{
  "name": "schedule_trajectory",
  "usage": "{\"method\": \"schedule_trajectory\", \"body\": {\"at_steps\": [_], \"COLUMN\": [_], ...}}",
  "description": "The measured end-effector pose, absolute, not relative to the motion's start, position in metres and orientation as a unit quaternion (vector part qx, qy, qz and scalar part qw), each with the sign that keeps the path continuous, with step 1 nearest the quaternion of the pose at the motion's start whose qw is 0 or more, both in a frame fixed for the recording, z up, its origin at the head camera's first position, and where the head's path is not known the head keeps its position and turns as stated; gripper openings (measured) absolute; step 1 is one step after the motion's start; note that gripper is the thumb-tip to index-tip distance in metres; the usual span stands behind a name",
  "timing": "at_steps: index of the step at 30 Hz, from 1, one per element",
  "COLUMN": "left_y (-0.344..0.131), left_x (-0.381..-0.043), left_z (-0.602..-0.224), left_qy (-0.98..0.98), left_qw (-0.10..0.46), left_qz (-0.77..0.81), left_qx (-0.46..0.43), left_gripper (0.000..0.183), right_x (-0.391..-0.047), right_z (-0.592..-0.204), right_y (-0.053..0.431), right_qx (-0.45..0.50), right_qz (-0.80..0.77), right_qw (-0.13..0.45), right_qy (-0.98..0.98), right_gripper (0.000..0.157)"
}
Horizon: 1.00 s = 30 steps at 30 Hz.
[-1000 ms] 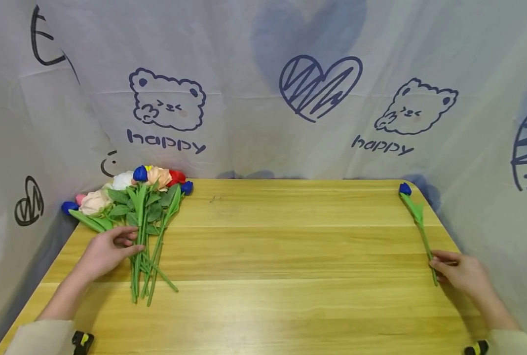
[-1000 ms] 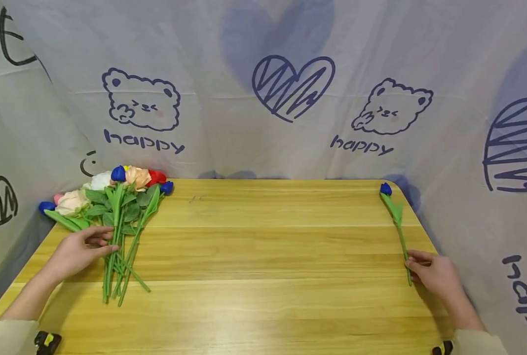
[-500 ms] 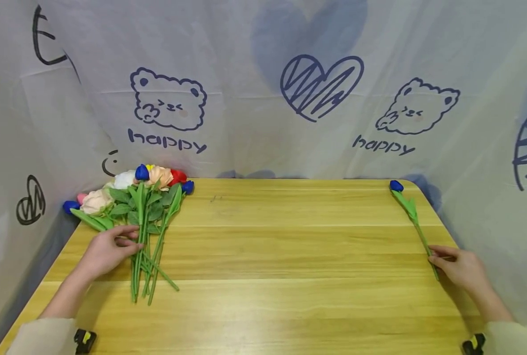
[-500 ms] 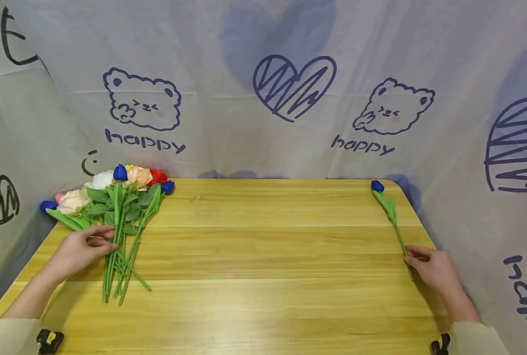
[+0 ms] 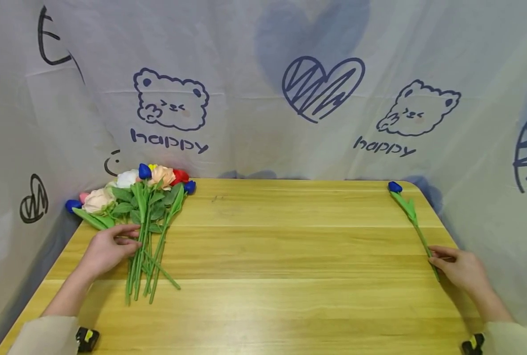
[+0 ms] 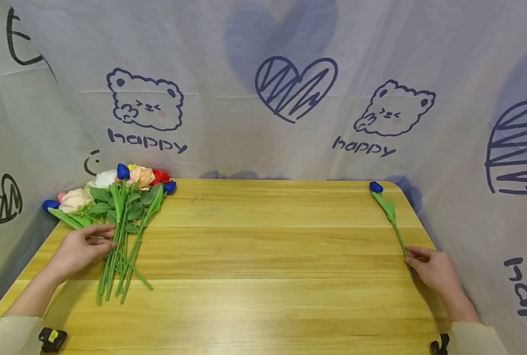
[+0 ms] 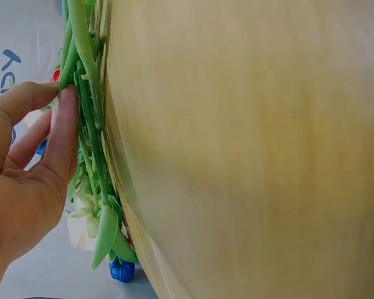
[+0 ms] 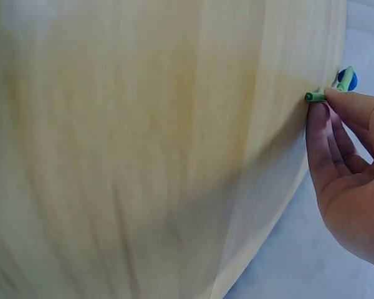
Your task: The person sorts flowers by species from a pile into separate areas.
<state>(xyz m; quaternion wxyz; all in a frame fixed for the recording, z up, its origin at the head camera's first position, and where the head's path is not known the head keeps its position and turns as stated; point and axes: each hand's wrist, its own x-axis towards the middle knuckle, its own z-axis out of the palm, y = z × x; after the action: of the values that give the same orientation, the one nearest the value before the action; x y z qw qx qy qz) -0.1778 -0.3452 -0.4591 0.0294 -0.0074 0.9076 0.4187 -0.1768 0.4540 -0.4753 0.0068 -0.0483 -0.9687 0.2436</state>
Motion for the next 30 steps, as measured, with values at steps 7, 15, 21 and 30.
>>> {"method": "schedule_trajectory", "body": {"at_steps": [7, 15, 21, 30], "left_y": [-0.343, -0.338, -0.327, -0.289], "left_x": [-0.179, -0.179, -0.175, -0.173], "left_z": [-0.463, -0.457, -0.445, -0.428], "left_qy": [0.897, 0.867, 0.844, 0.789], "left_qw": [0.025, 0.023, 0.016, -0.013], "left_qz": [0.441, 0.496, 0.535, 0.613], "left_qx": [-0.016, -0.029, -0.038, -0.038], "left_gripper": [0.054, 0.055, 0.059, 0.057], "right_x": [-0.174, -0.173, -0.18, -0.189], "right_z": [-0.476, -0.467, -0.461, -0.462], "right_y": [0.455, 0.432, 0.401, 0.338], "right_qx": [-0.064, -0.071, -0.047, 0.009], "right_qz": [0.269, 0.291, 0.314, 0.393], "right_qw": [-0.008, -0.008, 0.048, 0.118], "right_qy": [-0.961, -0.954, -0.947, -0.912], "right_gripper": [0.052, 0.063, 0.058, 0.047]}}
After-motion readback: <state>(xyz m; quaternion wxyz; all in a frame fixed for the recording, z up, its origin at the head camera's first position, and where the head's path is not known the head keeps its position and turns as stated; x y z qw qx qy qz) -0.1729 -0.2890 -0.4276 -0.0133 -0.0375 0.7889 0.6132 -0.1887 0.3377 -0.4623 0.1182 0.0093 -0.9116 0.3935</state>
